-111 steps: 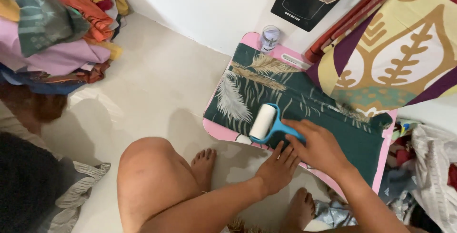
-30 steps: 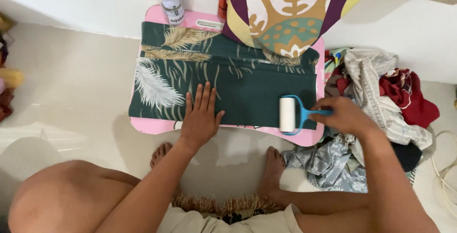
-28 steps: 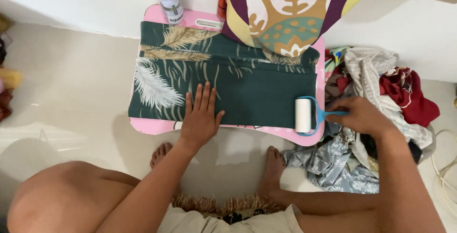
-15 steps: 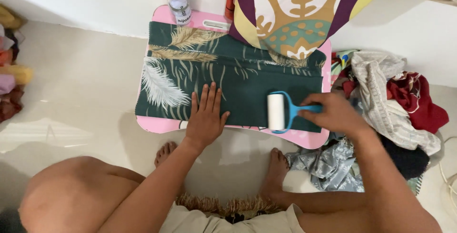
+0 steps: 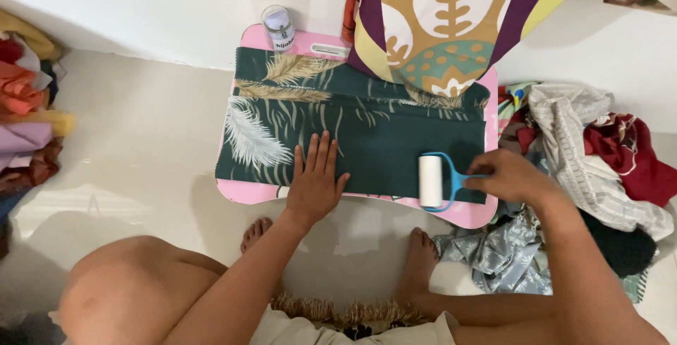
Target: Folding a patterned cloth on a small table and using a lint roller to remove debris from its surface.
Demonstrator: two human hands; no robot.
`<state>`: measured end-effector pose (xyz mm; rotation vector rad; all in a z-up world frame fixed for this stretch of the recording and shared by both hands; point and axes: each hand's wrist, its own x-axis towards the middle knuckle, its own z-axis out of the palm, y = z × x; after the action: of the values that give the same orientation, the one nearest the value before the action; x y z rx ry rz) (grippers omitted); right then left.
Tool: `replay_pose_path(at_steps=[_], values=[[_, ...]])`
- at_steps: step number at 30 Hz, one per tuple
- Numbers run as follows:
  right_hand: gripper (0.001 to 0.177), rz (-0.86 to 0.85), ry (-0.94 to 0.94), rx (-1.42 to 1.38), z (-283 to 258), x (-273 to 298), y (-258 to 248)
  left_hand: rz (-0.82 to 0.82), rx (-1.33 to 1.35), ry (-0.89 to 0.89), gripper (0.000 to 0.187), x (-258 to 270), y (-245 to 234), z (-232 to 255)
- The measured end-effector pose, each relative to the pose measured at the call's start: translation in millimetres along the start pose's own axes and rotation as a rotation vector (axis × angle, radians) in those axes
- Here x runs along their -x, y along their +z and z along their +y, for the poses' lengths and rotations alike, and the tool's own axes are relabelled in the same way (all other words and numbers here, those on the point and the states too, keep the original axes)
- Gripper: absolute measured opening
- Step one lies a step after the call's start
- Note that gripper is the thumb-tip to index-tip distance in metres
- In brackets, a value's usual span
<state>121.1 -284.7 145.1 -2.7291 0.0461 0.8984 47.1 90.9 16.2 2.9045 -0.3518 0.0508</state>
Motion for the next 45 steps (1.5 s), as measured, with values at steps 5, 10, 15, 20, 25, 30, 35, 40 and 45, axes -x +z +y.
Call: replay_pose_path(at_steps=[5,10,15,20,25,30,35,40,45], values=[[0.036,0.000,0.085,0.004,35,1,-27,-0.101,0.006,-0.026,0.073,-5,-7,5],[0.032,-0.033,0.051,0.000,-13,2,-44,-0.309,0.026,-0.098,0.074,-29,-54,22],[0.027,0.026,-0.154,-0.238,-84,-8,-49,-0.310,0.020,0.046,0.094,-72,-47,17],[0.025,0.046,-0.275,-0.364,-103,-54,-27,-0.397,-0.032,0.070,0.111,-91,-53,20],[0.024,0.020,-0.339,-0.426,-108,-91,-6,-0.526,0.002,0.001,0.129,-97,-53,18],[0.030,0.041,-0.208,-0.450,-71,-110,-8,-0.575,0.026,-0.016,0.128,-96,-65,20],[0.036,0.117,0.018,-0.175,-7,-69,-59,-0.580,0.020,0.004,0.125,-95,-74,20],[0.023,0.163,0.132,-0.313,25,-46,-76,-0.463,0.031,-0.018,0.134,-97,-28,12],[0.034,0.182,0.007,-0.203,14,-53,-59,-0.569,0.042,-0.005,0.127,-98,-58,17]])
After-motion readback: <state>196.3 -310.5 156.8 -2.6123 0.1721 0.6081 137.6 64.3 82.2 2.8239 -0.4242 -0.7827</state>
